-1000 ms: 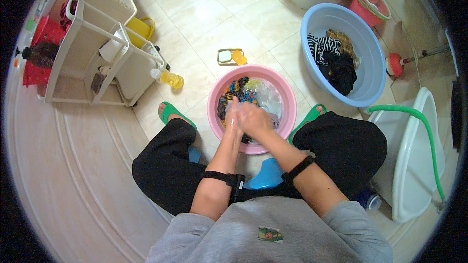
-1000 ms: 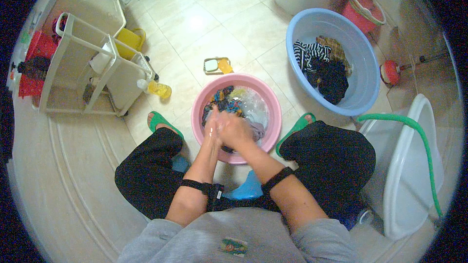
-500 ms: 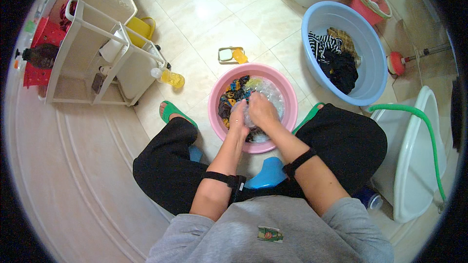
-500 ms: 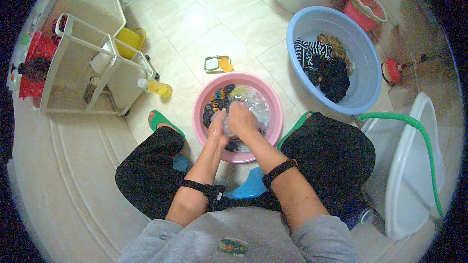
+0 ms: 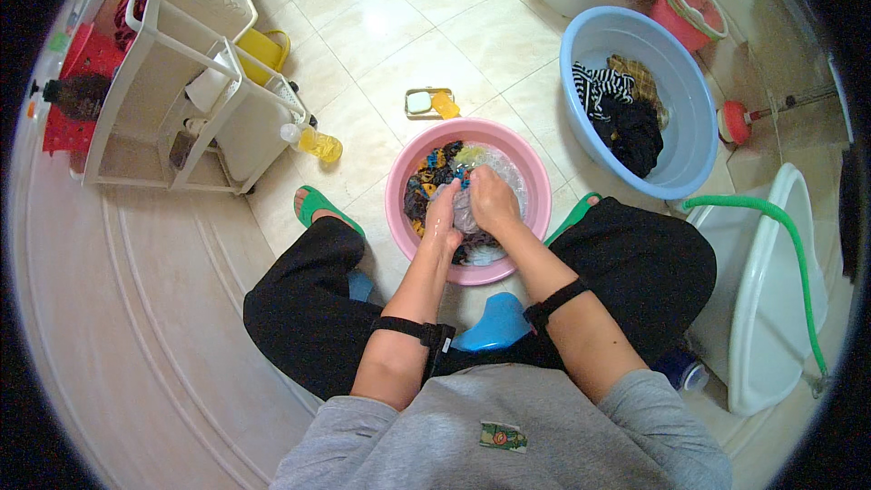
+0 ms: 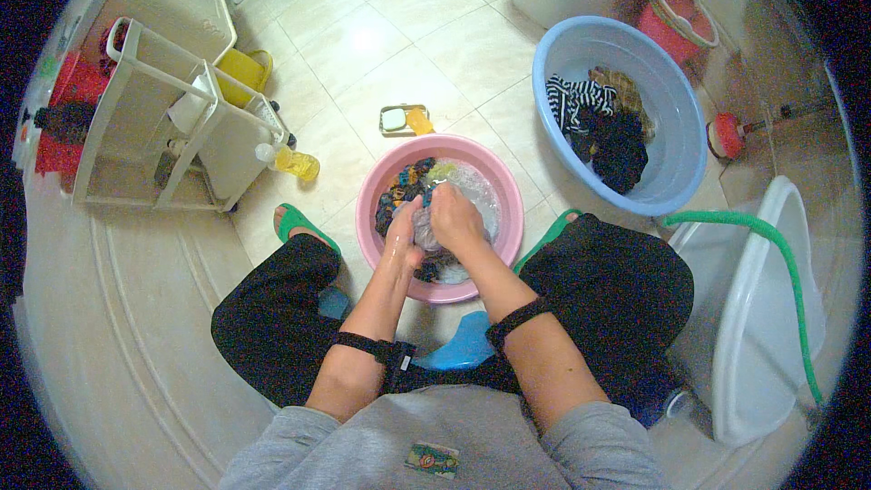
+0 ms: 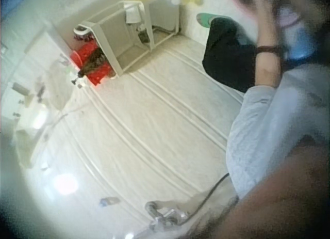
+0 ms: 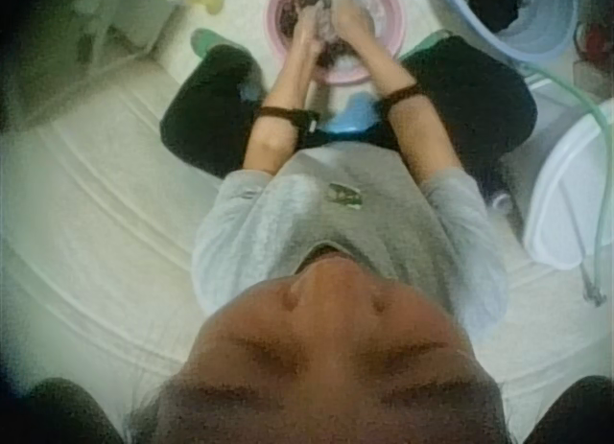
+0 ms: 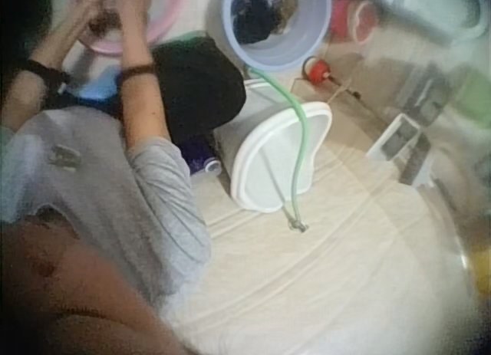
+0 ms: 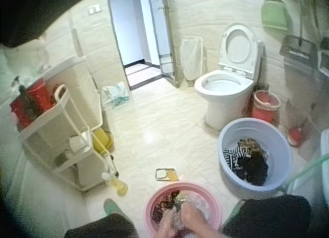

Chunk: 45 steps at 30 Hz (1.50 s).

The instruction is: The person hand washes clothes in a pink basin filled with soapy water. They scrub and rinse a striped garment and a dark garment, then transfer them to a blue basin. The person continues washing other items in the pink basin.

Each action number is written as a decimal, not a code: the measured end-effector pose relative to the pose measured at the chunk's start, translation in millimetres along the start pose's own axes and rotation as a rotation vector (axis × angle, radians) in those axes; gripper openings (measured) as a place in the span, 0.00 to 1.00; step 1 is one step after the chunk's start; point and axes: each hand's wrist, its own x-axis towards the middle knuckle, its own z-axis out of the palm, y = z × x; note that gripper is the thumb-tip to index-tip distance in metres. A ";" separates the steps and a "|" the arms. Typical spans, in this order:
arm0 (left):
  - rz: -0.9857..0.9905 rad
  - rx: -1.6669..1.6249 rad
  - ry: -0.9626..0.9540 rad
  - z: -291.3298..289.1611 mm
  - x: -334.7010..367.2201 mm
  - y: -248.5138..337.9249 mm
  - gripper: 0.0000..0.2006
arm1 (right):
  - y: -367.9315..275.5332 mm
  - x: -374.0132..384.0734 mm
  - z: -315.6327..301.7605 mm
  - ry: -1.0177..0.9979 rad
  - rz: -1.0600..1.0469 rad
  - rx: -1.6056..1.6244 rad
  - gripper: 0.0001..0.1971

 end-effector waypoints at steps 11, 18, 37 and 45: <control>0.242 -0.231 -0.009 21.9 -28.3 61.8 0.16 | 47.7 -16.3 -11.8 -0.471 -0.047 0.122 0.40; 0.261 -0.181 -0.012 11.8 -13.1 48.3 0.16 | 28.5 -9.2 -18.4 -0.012 -0.142 0.579 0.38; 0.024 -0.096 -0.121 -41.6 27.1 7.9 0.12 | -36.0 -35.0 19.3 0.116 -0.338 0.010 0.14; 0.050 0.031 -0.005 -17.2 7.9 -18.1 0.10 | -20.4 -4.8 4.0 -0.026 -0.053 -0.057 0.12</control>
